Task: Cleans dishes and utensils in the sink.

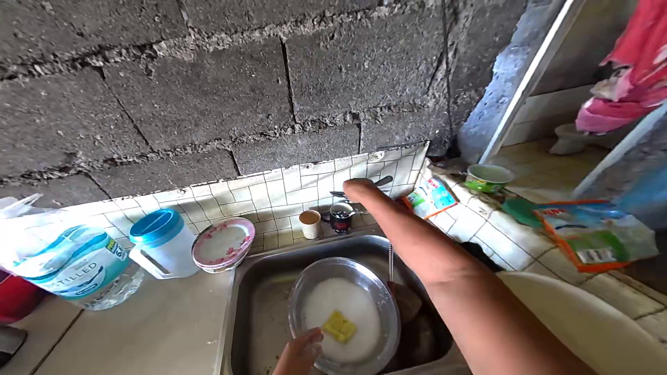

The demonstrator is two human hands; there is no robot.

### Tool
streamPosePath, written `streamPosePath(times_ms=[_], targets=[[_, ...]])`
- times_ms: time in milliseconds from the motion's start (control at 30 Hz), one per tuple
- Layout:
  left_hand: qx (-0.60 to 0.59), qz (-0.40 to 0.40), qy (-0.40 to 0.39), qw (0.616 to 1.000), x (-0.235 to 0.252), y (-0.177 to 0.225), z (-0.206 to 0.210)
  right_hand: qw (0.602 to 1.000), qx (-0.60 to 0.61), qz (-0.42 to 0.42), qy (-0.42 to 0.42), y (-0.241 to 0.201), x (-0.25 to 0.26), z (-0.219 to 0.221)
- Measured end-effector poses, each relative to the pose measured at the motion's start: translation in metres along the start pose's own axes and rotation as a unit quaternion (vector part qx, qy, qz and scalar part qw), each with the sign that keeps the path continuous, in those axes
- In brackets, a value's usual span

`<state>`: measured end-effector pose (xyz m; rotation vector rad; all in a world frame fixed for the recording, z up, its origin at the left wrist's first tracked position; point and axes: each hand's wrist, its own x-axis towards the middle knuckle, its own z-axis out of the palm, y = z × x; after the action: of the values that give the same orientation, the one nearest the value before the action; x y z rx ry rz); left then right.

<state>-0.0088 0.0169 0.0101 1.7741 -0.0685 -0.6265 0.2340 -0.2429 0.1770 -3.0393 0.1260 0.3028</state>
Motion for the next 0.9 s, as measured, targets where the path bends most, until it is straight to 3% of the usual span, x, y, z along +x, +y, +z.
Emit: streamPosePath(times_ms=[167,433,567,700,800,900], targets=[[-0.022,-0.013,0.023,0.999,0.002,-0.016,-0.015,0.998,-0.029,0.025,-0.041,-0.002,0.031,0.010],[-0.024,-0.031,0.030,0.999,0.013,-0.018,-0.021,0.996,-0.058,0.066,-0.024,-0.013,0.047,0.016],[-0.019,-0.026,0.010,0.999,0.019,-0.015,-0.017,0.998,-0.021,0.057,-0.017,-0.006,0.052,0.018],[-0.019,-0.035,0.003,0.999,0.023,-0.016,-0.018,0.994,0.067,0.055,-0.069,0.015,0.068,0.032],[-0.024,-0.034,0.011,0.999,0.023,-0.022,-0.021,0.944,0.320,0.061,-0.063,0.053,0.087,0.058],[-0.040,-0.044,0.018,0.998,0.021,-0.029,-0.025,0.832,0.533,0.125,0.086,0.083,0.079,0.072]])
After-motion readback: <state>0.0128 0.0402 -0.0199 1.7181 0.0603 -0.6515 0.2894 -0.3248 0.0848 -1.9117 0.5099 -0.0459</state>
